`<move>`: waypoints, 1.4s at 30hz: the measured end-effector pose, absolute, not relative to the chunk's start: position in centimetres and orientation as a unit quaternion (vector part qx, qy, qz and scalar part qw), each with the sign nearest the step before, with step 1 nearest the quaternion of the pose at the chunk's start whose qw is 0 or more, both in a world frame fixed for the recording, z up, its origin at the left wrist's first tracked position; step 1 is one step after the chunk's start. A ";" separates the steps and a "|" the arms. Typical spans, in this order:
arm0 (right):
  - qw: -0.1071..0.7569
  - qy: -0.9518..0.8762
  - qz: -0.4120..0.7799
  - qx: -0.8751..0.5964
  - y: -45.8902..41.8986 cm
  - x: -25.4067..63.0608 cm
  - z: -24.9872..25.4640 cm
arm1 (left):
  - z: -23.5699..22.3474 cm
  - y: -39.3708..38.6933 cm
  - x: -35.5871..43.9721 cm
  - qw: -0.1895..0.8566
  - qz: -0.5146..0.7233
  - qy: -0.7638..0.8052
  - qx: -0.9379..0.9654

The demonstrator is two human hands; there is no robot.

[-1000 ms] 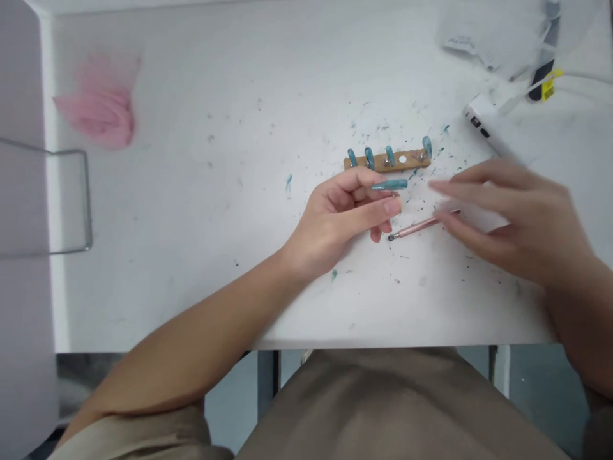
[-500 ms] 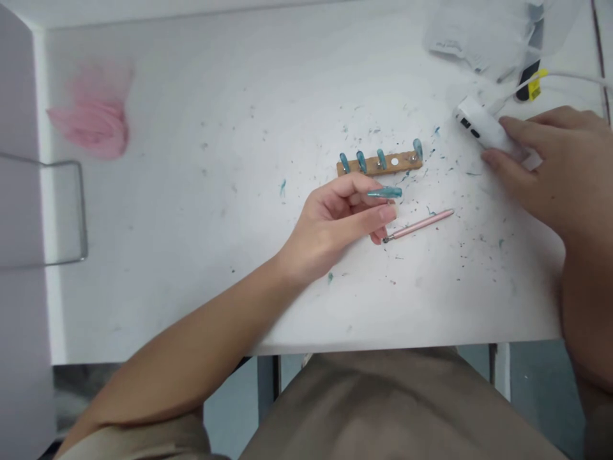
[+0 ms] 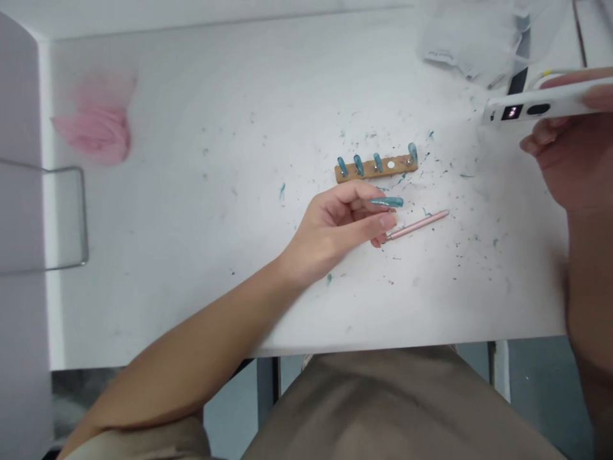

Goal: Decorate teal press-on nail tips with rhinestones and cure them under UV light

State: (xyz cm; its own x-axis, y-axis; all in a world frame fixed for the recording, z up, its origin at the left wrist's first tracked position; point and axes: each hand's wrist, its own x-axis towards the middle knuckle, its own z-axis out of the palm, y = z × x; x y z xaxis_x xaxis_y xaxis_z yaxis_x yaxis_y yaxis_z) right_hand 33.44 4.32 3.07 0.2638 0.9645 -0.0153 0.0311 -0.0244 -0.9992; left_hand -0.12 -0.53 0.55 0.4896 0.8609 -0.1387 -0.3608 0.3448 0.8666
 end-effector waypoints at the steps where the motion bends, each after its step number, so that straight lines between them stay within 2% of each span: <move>1: 0.548 -0.420 0.431 -0.581 4.5 33.4 3.1 | 0.5 -0.5 -0.1 0.761 0.402 0.307 0.407; 8: 0.516 -0.414 0.451 -0.600 4.7 33.8 2.8 | 0.5 -0.7 0.0 0.758 0.401 0.304 0.416; 14: 0.546 -0.492 0.404 -0.545 4.0 33.8 2.4 | 1.2 -1.3 0.3 0.719 0.412 0.310 0.466; 19: 0.543 -0.566 0.347 -0.514 3.5 33.8 2.3 | 1.4 -2.0 0.9 0.631 0.432 0.330 0.554; 29: 0.577 -0.577 0.268 -0.512 3.5 34.6 2.2 | 1.9 -1.5 2.4 0.360 0.420 0.379 0.742; 33: 0.568 -0.571 0.240 -0.541 3.3 34.8 2.5 | 1.5 0.6 3.2 0.336 0.419 0.397 0.745; 42: 0.575 -0.564 0.309 -0.505 2.8 33.2 4.1 | 0.0 3.0 4.0 0.255 0.446 0.351 0.783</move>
State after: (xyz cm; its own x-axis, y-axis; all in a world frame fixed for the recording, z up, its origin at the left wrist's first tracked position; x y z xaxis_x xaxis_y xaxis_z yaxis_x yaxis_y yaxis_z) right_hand 33.21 2.80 4.15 0.1720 0.9257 0.3369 0.2141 0.2987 -0.9300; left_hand 4.05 3.02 -0.02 0.3551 0.7773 0.5193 0.3216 -0.6232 0.7129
